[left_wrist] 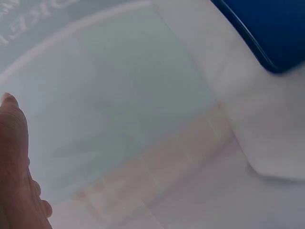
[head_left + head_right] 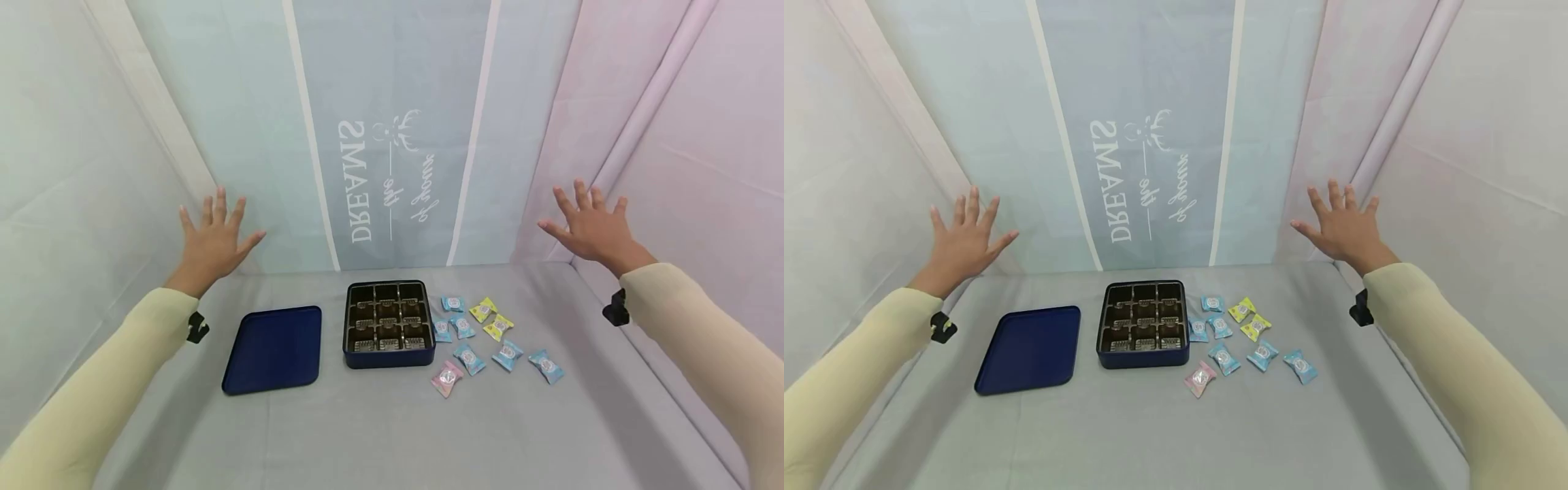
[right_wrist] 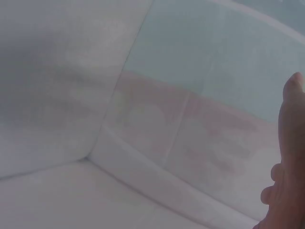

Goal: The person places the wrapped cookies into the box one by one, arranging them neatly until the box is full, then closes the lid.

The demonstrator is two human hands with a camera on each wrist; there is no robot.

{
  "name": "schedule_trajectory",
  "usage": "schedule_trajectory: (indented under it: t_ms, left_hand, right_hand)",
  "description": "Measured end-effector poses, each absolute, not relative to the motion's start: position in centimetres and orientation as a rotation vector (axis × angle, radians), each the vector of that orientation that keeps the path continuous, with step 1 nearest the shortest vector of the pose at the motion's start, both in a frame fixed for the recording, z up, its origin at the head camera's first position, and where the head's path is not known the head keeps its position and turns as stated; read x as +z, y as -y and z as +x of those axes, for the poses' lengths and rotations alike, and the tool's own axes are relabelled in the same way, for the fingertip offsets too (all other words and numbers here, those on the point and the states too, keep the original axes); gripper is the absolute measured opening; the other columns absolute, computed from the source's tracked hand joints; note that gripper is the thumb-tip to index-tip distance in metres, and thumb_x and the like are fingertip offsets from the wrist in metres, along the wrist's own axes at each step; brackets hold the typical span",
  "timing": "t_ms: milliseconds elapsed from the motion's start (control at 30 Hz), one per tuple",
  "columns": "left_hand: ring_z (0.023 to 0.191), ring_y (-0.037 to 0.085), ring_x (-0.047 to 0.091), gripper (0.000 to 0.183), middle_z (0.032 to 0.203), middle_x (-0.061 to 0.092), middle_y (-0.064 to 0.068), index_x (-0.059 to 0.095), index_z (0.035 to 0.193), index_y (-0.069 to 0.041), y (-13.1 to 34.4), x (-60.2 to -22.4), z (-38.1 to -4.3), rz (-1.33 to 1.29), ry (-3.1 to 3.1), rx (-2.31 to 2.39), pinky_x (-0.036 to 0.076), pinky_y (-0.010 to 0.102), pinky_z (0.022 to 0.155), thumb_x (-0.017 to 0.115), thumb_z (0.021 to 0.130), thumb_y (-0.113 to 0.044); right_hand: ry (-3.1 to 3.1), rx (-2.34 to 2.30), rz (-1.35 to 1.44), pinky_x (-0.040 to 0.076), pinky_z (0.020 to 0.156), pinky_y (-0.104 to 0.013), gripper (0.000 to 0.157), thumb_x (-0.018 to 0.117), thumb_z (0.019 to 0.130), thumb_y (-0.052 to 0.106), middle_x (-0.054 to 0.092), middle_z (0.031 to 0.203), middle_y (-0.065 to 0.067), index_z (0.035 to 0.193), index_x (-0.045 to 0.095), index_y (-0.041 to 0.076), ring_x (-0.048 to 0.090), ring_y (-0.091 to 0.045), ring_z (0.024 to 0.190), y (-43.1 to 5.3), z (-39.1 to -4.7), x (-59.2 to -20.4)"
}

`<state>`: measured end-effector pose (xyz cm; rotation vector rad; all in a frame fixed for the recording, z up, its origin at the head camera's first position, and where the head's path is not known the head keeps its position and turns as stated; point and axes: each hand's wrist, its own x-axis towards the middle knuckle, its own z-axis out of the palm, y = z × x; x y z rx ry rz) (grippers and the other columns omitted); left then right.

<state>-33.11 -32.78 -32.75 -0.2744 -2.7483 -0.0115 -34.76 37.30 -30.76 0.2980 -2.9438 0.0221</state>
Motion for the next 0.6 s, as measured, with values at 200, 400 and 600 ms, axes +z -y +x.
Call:
schedule_trajectory:
  t_ms: [200,400,600]
  left_hand:
    - [0.152,0.049,0.001,0.084,0.167,-0.01,0.023,0.007,0.165,-0.013,30.3,-32.9,-31.4,-0.341,2.756,-0.188,-0.013,0.079,0.108,0.031,0.104,-0.065]
    - [0.153,0.045,0.003,0.079,0.168,-0.004,0.023,0.007,0.165,-0.014,28.0,-33.7,-29.5,-0.402,2.73,-0.347,-0.004,0.078,0.111,0.033,0.106,-0.06]
    - [0.154,0.044,0.005,0.073,0.168,-0.003,0.02,0.011,0.165,-0.014,26.2,-35.3,-27.8,-0.459,2.697,-0.557,-0.001,0.076,0.113,0.037,0.109,-0.051]
  right_hand:
    - [2.889,0.088,0.343,-0.012,0.105,-0.081,0.084,0.027,0.104,0.066,-0.012,0.166,-0.024,0.164,-0.005,0.017,-0.004,-0.053,0.15,-36.2,-33.3,-31.2]
    - [2.833,0.183,0.38,-0.01,0.111,-0.077,0.079,0.029,0.106,0.061,-0.004,0.168,-0.023,0.165,-0.002,0.019,0.003,-0.049,0.152,-34.7,-31.4,-31.8]
    - [2.811,0.28,0.399,-0.005,0.115,-0.073,0.076,0.032,0.107,0.057,0.003,0.168,-0.023,0.165,0.001,0.02,0.009,-0.049,0.152,-33.3,-29.0,-32.8]
